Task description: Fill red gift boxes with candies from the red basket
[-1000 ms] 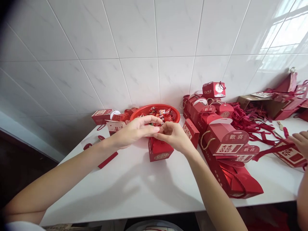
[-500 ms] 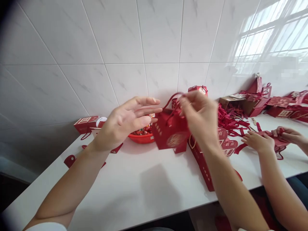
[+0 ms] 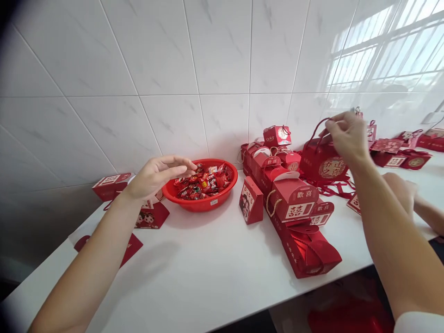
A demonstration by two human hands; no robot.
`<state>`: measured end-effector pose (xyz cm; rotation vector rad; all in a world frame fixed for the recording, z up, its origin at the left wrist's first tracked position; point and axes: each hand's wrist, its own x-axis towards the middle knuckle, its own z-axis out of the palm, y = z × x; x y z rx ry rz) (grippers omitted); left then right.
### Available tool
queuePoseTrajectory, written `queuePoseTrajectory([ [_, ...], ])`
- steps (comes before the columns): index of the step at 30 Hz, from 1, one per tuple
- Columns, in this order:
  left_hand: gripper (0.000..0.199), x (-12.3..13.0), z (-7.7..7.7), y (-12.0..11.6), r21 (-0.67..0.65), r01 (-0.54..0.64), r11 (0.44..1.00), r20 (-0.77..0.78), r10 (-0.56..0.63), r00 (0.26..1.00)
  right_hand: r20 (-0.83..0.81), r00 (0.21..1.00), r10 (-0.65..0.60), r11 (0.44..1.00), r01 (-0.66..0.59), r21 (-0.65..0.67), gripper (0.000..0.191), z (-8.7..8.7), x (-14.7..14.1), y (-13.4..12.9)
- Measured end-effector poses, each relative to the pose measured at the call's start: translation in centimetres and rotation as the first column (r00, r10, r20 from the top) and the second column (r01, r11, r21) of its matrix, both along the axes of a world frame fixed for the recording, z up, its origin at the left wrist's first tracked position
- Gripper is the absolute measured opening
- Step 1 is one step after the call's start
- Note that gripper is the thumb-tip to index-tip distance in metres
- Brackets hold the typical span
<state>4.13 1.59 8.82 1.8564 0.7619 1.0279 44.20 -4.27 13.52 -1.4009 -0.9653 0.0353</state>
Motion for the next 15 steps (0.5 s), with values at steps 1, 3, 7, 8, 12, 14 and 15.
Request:
queuePoseTrajectory([
  [1, 0.039, -0.1, 0.2, 0.1, -0.011, -0.01, 1.0, -0.019, 0.01, 1.0, -0.023, 1.0, 0.02, 1.0, -0.021, -0.022, 0.022, -0.9, 0.4, 0.8],
  [3, 0.04, -0.4, 0.7, 0.0, -0.026, -0.032, 0.999, -0.068, 0.03, 0.997, -0.081, 0.996, 0.043, 0.999, -0.046, -0.029, 0.024, -2.9, 1.3, 2.7],
  [7, 0.038, -1.5, 1.2, -0.5, -0.023, -0.078, 0.997, -0.16, 0.073, 0.984, -0.109, 0.993, 0.049, 0.997, -0.043, 0.058, 0.026, -7.2, 2.8, 6.0],
  [8, 0.037, -1.8, 1.3, -0.6, -0.02, -0.085, 0.996, -0.186, 0.08, 0.979, -0.106, 0.993, 0.048, 0.997, -0.04, 0.072, 0.026, -8.2, 3.0, 6.6],
  [12, 0.036, -3.4, 1.5, -1.0, 0.001, -0.128, 0.992, -0.301, 0.122, 0.946, -0.105, 0.99, 0.096, 0.994, -0.09, 0.062, 0.02, -10.4, 2.4, 7.5],
  [14, 0.037, -4.3, 1.5, -1.2, -0.004, -0.163, 0.987, -0.353, 0.151, 0.923, -0.057, 0.994, 0.097, 0.995, -0.096, 0.022, 0.018, -10.5, 1.8, 7.3],
  [15, 0.038, -4.8, 1.4, -1.3, -0.016, -0.177, 0.984, -0.378, 0.158, 0.912, -0.001, 0.997, 0.083, 0.996, -0.083, -0.018, 0.017, -10.3, 1.5, 7.0],
])
